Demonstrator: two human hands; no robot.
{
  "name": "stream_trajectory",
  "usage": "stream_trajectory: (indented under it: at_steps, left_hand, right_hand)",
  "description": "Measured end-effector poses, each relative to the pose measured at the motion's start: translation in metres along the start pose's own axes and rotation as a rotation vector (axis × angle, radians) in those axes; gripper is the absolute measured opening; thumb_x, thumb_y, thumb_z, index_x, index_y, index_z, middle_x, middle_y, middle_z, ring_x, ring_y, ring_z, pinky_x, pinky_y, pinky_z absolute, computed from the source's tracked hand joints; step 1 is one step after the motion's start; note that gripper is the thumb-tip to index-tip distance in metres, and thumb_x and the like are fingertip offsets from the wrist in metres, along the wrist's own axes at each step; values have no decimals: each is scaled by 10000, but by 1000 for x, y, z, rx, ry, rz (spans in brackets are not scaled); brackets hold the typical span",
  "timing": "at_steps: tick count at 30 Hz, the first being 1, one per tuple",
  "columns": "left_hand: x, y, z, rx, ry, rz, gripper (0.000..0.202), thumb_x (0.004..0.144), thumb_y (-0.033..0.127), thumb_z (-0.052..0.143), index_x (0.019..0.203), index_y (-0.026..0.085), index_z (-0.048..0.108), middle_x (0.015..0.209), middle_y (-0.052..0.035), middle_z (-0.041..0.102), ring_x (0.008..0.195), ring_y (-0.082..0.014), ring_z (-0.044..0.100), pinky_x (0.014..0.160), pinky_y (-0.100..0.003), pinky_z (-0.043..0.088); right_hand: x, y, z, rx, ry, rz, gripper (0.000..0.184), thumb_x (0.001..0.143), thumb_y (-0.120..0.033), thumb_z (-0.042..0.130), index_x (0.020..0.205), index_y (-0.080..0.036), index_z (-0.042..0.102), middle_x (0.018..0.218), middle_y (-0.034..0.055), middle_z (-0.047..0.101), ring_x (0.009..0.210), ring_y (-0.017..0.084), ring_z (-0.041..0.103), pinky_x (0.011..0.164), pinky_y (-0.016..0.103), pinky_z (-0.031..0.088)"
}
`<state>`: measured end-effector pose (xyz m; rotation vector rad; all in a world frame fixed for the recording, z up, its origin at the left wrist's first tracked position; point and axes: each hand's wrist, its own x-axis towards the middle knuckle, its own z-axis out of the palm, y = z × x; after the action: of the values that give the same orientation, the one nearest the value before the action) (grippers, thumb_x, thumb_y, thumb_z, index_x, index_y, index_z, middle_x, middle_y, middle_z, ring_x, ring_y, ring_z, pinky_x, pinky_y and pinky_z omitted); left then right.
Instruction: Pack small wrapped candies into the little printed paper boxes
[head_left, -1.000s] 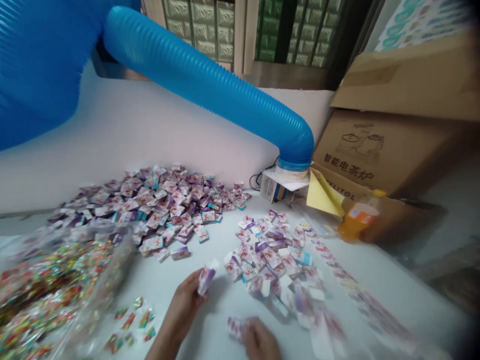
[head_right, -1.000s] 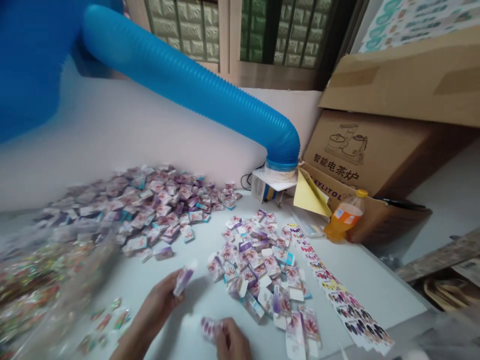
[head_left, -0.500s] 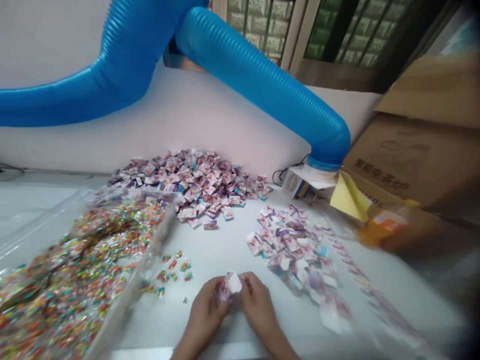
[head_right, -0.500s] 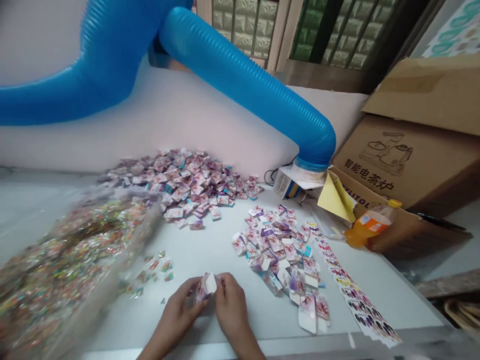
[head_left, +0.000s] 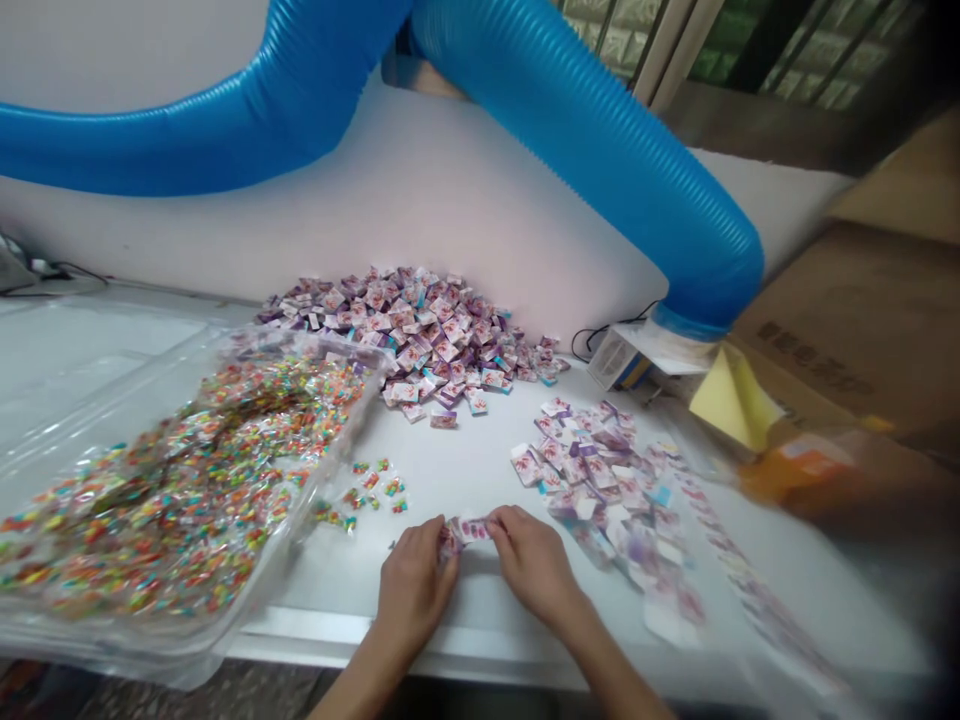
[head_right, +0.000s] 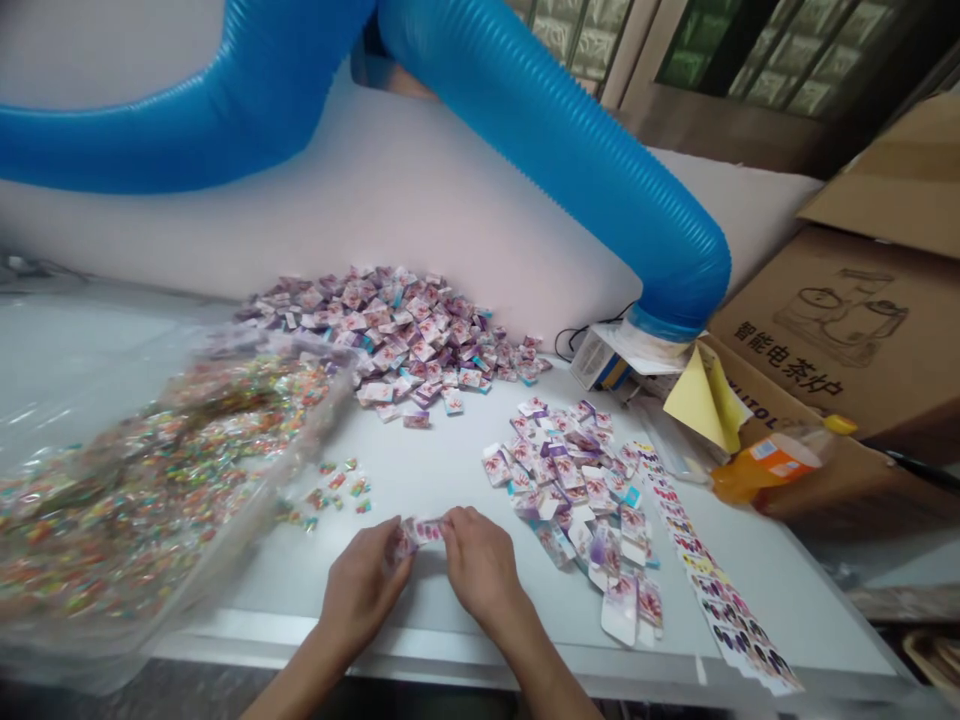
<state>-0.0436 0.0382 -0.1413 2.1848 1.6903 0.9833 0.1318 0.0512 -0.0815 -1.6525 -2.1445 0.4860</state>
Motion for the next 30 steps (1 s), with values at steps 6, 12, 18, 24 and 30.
stream_trajectory:
  at_steps: [6, 12, 18, 24, 30]
  left_hand:
    - [-18, -3, 1, 13, 95, 79, 302, 839, 207, 506, 1140, 188, 502, 982, -97, 675, 903, -220, 646, 811, -345, 531]
    - [-36, -24, -4, 37, 101, 13, 355, 889, 215, 437, 1239, 249, 482, 1138, -114, 621, 989, -206, 645, 793, -303, 548]
    - [-44, -40, -24, 20, 176, -132, 358, 889, 255, 446, 1243, 231, 496, 1047, -100, 640, 879, -185, 674, 715, -268, 553]
    - [-48, -39, -23, -4, 204, -177, 351, 873, 258, 468, 1218, 232, 529, 1046, -90, 645, 893, -189, 675, 731, -274, 555]
    - [-44, -35, -12, 16, 196, -168, 348, 871, 262, 471, 1211, 239, 540, 1032, -89, 643, 849, -189, 677, 693, -270, 554]
  right_hand:
    - [19, -15, 9, -101, -159, 48, 188, 834, -308, 578, 994, -208, 578, 682, 5, 644, 654, 178, 589, 585, 255, 292]
    - [51, -32, 29, 163, -331, 9, 85, 736, -267, 650, 740, -182, 652, 654, -1, 646, 608, 141, 543, 555, 225, 298]
    - [81, -37, 70, 268, -273, 33, 218, 860, -321, 518, 849, -159, 663, 723, 16, 658, 642, 132, 571, 599, 223, 377]
    - [84, -42, 104, 297, -81, 135, 78, 756, -233, 615, 718, -164, 611, 833, 51, 632, 792, 175, 566, 696, 262, 391]
    - [64, -28, 65, 510, -151, 126, 150, 801, -300, 576, 759, -156, 575, 639, -4, 639, 588, 125, 580, 544, 211, 415]
